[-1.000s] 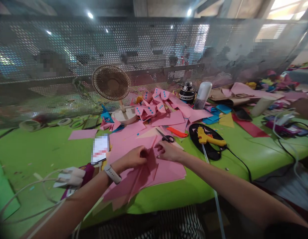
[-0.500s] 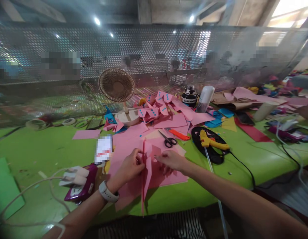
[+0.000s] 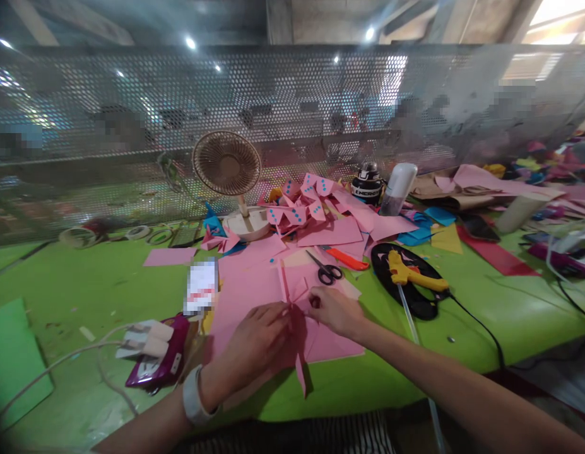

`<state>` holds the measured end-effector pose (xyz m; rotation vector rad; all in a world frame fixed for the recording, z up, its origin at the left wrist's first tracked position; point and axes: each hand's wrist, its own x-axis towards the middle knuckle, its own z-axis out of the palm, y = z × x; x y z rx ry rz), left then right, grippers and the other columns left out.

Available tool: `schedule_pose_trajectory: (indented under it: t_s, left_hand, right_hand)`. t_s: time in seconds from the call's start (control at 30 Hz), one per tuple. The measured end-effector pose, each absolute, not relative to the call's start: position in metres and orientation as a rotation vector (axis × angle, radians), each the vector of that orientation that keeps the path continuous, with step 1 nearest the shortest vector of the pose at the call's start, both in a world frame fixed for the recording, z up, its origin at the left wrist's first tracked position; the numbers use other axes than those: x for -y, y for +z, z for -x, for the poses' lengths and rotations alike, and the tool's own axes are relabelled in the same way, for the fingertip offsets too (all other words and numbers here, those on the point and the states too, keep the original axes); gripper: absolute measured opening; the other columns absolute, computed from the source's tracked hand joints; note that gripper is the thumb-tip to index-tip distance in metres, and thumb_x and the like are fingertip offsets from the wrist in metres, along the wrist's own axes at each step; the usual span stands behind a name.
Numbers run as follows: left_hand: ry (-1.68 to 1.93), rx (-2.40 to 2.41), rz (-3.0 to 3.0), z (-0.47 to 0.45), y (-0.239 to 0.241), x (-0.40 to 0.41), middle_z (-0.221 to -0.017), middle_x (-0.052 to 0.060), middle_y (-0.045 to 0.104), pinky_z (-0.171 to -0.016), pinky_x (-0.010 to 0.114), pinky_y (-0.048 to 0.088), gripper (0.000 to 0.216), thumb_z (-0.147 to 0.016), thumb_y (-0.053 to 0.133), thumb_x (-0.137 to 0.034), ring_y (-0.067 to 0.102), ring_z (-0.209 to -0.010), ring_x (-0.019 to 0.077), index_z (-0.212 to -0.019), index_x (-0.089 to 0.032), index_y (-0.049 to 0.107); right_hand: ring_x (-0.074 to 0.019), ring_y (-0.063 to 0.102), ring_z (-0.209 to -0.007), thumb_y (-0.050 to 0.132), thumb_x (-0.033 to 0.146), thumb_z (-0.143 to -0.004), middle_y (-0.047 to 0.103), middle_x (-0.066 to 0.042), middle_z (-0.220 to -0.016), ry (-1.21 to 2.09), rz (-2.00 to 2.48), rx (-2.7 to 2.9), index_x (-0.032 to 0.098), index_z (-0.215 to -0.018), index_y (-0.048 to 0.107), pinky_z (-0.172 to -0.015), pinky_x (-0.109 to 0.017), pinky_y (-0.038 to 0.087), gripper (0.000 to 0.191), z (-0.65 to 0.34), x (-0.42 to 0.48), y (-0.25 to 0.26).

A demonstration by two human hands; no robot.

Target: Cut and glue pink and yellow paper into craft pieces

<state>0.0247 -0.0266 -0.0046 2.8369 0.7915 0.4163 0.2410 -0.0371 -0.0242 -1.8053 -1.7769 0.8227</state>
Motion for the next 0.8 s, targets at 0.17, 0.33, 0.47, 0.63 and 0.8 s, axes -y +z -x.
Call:
schedule_pose_trajectory:
  t_s: [0.17,0.33,0.47,0.63,0.8]
  left_hand:
    - [0.333,-0.685,-2.987,-0.028,-0.015,0.029,-0.127,0.015,0.051,-0.097,0.042,0.039,0.037,-0.086,0.045,-0.027,0.049,-0.115,0.0244,-0.12,-0.012,0.048]
    - [0.287,-0.669,-3.009,-0.029,-0.013,0.028,-0.128,0.015,0.051,-0.093,0.041,0.042,0.039,-0.088,0.042,-0.033,0.049,-0.116,0.0244,-0.122,-0.012,0.047]
    - [0.242,-0.665,-3.022,-0.028,-0.016,0.027,-0.13,0.016,0.049,-0.094,0.042,0.041,0.04,-0.086,0.045,-0.034,0.047,-0.118,0.0261,-0.119,-0.011,0.049]
    - [0.228,-0.674,-3.037,-0.028,-0.02,0.028,-0.131,0.017,0.047,-0.095,0.043,0.041,0.04,-0.084,0.049,-0.029,0.045,-0.118,0.0297,-0.118,-0.008,0.051]
    - [0.278,-0.701,-2.975,-0.029,-0.013,0.029,-0.132,0.016,0.047,-0.095,0.043,0.041,0.041,-0.087,0.043,-0.031,0.045,-0.119,0.0276,-0.123,-0.01,0.046]
  right_hand:
    - [-0.0133,0.054,-0.062,0.062,0.038,-0.075,0.061,0.001,-0.069,0.648,1.813,1.884,0.021,-0.079,0.057,-0.053,-0.023,0.033,0.019,-0.241,0.04,-0.024]
    - [-0.0133,0.056,-0.068,0.054,0.033,-0.084,0.061,-0.001,-0.081,0.432,1.714,2.036,0.021,-0.08,0.058,-0.058,-0.023,0.038,0.013,-0.242,0.044,-0.025]
    - [-0.0155,0.056,-0.076,0.042,0.017,-0.09,0.062,-0.005,-0.092,-0.047,1.503,2.407,0.019,-0.095,0.06,-0.062,-0.026,0.041,0.019,-0.242,0.056,-0.025]
    - [-0.0185,0.053,-0.076,0.04,0.008,-0.088,0.062,-0.009,-0.097,-0.477,1.173,2.682,0.015,-0.101,0.06,-0.062,-0.032,0.043,0.025,-0.246,0.063,-0.025]
    - [-0.0183,0.053,-0.078,0.039,0.011,-0.09,0.062,-0.008,-0.096,-0.311,1.291,2.592,0.016,-0.103,0.059,-0.065,-0.032,0.043,0.025,-0.248,0.058,-0.028]
